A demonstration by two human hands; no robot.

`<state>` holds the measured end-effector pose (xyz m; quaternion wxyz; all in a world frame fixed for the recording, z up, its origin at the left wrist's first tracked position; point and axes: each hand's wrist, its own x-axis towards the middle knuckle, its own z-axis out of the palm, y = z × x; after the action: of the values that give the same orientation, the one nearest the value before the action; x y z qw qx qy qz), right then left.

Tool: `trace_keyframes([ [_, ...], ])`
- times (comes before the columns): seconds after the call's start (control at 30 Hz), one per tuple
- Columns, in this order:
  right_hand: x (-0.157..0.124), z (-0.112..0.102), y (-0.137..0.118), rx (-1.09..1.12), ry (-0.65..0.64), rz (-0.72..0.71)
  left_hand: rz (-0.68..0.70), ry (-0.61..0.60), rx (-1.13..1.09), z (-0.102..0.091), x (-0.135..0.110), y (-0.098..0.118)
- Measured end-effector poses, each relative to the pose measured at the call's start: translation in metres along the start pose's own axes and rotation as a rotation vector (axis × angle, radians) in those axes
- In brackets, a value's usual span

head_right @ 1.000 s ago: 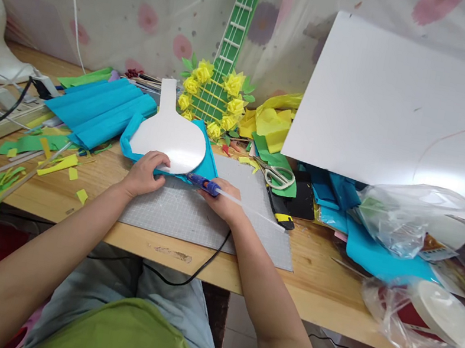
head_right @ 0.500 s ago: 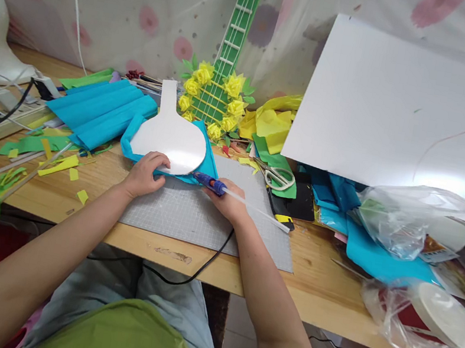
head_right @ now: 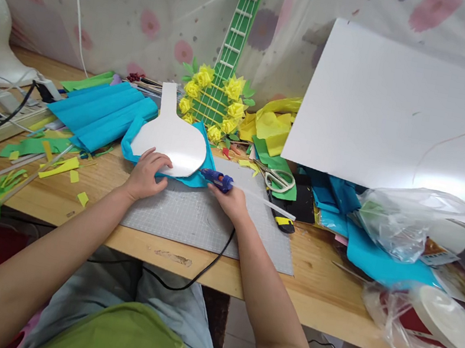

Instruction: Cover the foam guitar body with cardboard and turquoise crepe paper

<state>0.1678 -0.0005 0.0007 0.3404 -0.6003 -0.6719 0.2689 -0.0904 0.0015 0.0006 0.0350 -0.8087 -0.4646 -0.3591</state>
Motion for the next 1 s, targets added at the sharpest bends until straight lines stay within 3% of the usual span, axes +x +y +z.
trace_keyframes([
  [0.1, 0.002, 0.000, -0.006, 0.133, -0.002, 0.182, 0.027, 0.013, 0.032, 0.002, 0.000, 0.001],
  [0.2, 0.005, -0.001, -0.010, 0.285, 0.021, 0.258, 0.034, -0.008, 0.033, 0.005, 0.000, 0.000],
  [0.37, 0.014, 0.002, -0.004, 0.372, 0.045, 0.280, -0.013, -0.028, 0.027, 0.005, 0.000, 0.000],
  [0.67, 0.024, 0.010, 0.004, 0.416, 0.046, 0.273, -0.122, 0.129, 0.020, 0.002, 0.002, -0.003],
  [1.0, 0.017, 0.004, 0.001, 0.449, 0.025, 0.301, -0.148, 0.101, 0.008, 0.005, 0.001, -0.006],
])
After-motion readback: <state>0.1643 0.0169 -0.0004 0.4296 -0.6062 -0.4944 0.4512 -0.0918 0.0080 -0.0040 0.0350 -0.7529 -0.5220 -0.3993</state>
